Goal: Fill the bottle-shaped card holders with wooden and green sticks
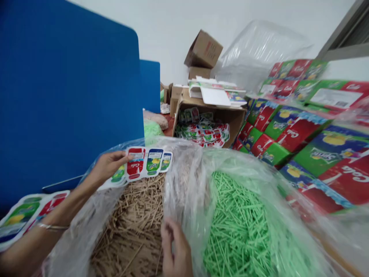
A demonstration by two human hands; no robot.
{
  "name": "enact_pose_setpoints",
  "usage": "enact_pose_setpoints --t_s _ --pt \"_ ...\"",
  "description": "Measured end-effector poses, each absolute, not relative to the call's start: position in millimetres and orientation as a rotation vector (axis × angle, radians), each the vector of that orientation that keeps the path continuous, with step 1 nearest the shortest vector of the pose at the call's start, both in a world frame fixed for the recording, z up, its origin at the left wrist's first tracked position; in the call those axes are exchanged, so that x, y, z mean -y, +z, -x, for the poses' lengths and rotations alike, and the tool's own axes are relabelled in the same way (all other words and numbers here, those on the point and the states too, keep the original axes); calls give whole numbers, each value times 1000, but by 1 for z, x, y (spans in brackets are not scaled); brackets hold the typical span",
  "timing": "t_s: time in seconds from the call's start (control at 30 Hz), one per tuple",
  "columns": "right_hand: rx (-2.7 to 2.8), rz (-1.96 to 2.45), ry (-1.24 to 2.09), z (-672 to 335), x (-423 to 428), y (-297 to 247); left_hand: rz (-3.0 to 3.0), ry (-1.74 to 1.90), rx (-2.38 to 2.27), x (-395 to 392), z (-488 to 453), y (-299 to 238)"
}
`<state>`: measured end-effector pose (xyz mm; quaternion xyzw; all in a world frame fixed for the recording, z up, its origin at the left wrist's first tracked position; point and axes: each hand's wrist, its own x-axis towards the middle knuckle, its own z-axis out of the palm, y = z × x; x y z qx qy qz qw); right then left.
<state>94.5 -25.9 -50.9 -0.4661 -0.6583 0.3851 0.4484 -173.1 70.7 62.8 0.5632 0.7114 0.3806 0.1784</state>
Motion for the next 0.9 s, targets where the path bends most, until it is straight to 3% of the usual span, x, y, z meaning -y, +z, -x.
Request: enact_pose_setpoints --t_s 0.23,0.43,0.53,0.67,0.9 --pt "1512 951 1403 -59 -2 -29 -1165 1267 -1686 42 149 36" --pt "1850 964 1444 -46 15 -40 -620 1163 -1657 69 147 13" --pt "2225 1007 1250 -50 23 -48 -431 1329 -1814 79 161 8" --pt "2704 1092 748 -37 33 -60 -245 1579 -1905 95 180 -5" --pt "2907 1214 405 -19 45 -67 -411 1676 -1894 116 189 -30"
